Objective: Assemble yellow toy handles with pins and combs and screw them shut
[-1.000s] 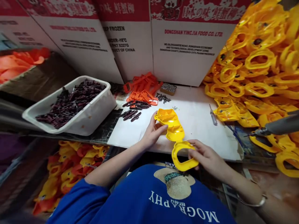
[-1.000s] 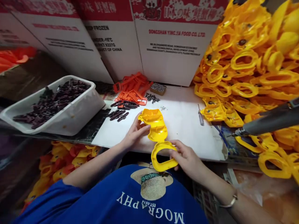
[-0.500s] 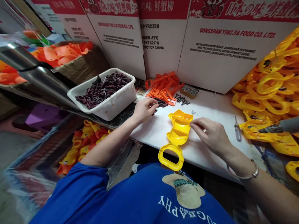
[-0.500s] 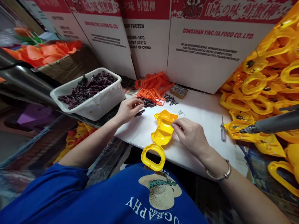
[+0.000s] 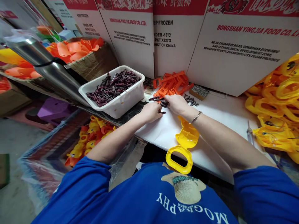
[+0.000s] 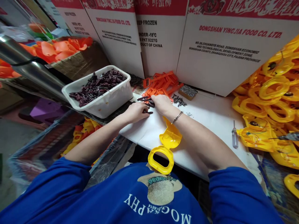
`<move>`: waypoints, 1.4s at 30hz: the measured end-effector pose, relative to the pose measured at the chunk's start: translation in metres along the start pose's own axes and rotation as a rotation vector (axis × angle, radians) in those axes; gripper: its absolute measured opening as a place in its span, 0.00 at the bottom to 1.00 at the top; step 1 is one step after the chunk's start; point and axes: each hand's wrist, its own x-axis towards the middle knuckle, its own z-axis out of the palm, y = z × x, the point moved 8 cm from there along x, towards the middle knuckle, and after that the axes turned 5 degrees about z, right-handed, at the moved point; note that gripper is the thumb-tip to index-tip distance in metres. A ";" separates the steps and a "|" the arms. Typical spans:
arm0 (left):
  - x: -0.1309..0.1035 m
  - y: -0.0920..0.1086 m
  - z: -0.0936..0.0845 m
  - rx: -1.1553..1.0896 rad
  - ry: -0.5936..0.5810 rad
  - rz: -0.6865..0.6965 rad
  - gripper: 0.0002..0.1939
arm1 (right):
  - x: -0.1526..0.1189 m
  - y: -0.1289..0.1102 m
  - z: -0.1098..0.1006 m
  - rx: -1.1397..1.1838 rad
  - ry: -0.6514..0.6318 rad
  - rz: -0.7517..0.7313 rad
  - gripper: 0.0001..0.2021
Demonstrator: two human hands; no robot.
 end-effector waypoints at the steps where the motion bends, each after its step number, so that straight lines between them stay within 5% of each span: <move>1: 0.000 -0.001 -0.001 -0.024 0.011 0.000 0.02 | -0.001 0.001 0.000 0.013 0.001 0.001 0.14; 6: -0.003 -0.007 -0.010 -0.211 0.103 -0.002 0.05 | -0.016 0.017 -0.016 0.162 0.026 0.020 0.20; 11: -0.003 0.002 -0.010 -0.517 0.148 0.006 0.07 | -0.056 0.051 -0.026 1.082 -0.077 0.134 0.21; 15: 0.004 0.023 0.002 -1.140 0.127 -0.025 0.21 | -0.096 0.078 -0.029 1.414 -0.040 0.249 0.19; 19: 0.010 0.053 0.017 -1.452 0.010 -0.038 0.22 | -0.126 0.102 -0.028 1.445 0.040 0.356 0.18; 26: 0.010 0.068 0.029 -1.504 -0.022 -0.108 0.22 | -0.148 0.121 -0.025 1.399 0.181 0.359 0.23; 31: 0.006 0.077 0.023 -1.450 0.034 -0.033 0.20 | -0.149 0.115 -0.025 1.374 0.227 0.331 0.23; 38: -0.004 0.116 0.025 -1.404 -0.033 0.120 0.24 | -0.155 0.094 -0.028 1.451 0.337 0.294 0.21; 42: -0.006 0.121 0.027 -1.459 -0.030 0.103 0.25 | -0.157 0.089 -0.023 1.513 0.282 0.269 0.23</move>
